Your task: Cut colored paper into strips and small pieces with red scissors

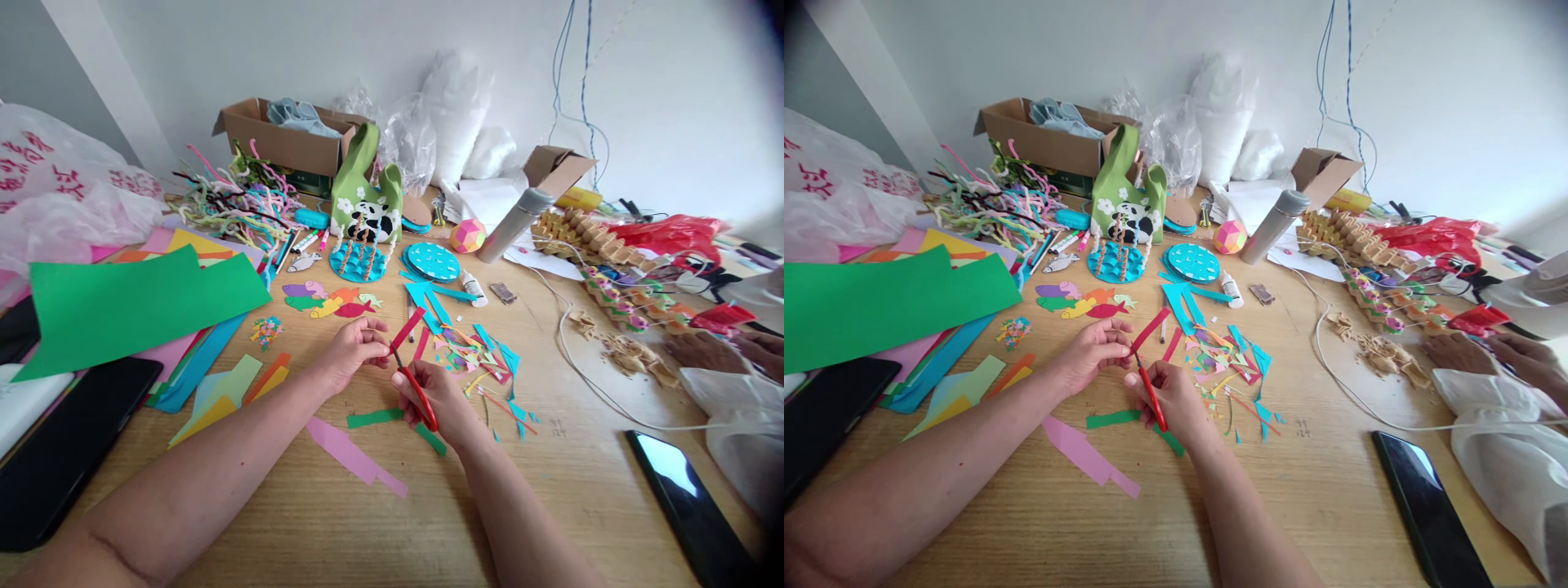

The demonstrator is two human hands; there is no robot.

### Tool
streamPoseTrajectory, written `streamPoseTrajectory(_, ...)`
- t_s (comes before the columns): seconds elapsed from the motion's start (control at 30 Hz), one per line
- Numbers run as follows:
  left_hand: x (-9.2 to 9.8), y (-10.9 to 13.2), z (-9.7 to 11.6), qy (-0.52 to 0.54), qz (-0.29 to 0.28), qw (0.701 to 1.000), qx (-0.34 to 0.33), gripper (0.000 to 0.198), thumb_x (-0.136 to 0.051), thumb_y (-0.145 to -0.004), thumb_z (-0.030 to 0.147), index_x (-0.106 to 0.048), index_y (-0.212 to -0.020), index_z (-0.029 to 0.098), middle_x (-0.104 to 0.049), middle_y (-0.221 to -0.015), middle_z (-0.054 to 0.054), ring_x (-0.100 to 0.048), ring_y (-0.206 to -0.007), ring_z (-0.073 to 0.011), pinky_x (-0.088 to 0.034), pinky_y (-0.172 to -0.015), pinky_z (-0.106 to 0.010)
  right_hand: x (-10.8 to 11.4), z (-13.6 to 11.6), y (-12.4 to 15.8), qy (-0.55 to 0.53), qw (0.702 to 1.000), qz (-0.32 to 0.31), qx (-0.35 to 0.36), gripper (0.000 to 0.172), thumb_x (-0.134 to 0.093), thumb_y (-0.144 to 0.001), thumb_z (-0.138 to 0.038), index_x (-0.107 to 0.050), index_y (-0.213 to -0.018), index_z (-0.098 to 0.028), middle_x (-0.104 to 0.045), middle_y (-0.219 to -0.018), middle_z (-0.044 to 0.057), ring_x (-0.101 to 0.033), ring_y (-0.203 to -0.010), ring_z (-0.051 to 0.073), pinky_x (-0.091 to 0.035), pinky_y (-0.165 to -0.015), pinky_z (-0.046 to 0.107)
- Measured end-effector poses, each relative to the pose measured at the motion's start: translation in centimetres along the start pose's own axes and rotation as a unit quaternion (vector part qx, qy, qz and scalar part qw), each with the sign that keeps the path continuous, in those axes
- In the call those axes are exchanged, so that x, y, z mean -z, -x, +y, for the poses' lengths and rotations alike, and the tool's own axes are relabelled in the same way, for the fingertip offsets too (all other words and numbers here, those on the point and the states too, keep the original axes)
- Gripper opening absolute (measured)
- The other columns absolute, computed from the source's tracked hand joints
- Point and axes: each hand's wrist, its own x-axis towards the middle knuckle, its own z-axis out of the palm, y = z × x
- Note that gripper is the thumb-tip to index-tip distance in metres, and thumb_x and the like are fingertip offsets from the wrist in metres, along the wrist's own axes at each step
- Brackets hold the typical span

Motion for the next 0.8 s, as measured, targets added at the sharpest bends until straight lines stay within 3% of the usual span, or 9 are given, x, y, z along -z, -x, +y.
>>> streamPoseTrajectory(0.8,-0.19,0.19,0.13,-0.007,-0.003,1.000,0.012,0.043,-0.069,-0.059,0.013,-0.053,-0.098,0.014,-0.062,-0.070,0.002,-0.061,-0.059,-0.0116,-0.047,-0.063,-0.027,-0.12,-0.03,0.10,-0.007,1.000,0.002,-0.009,0.049,-0.074,-0.066,-0.061,-0.046,-0.069,-0.020,-0.060,-0.051,-0.003,-0.054,-0.038,0.011,-0.041,-0.035,0.021)
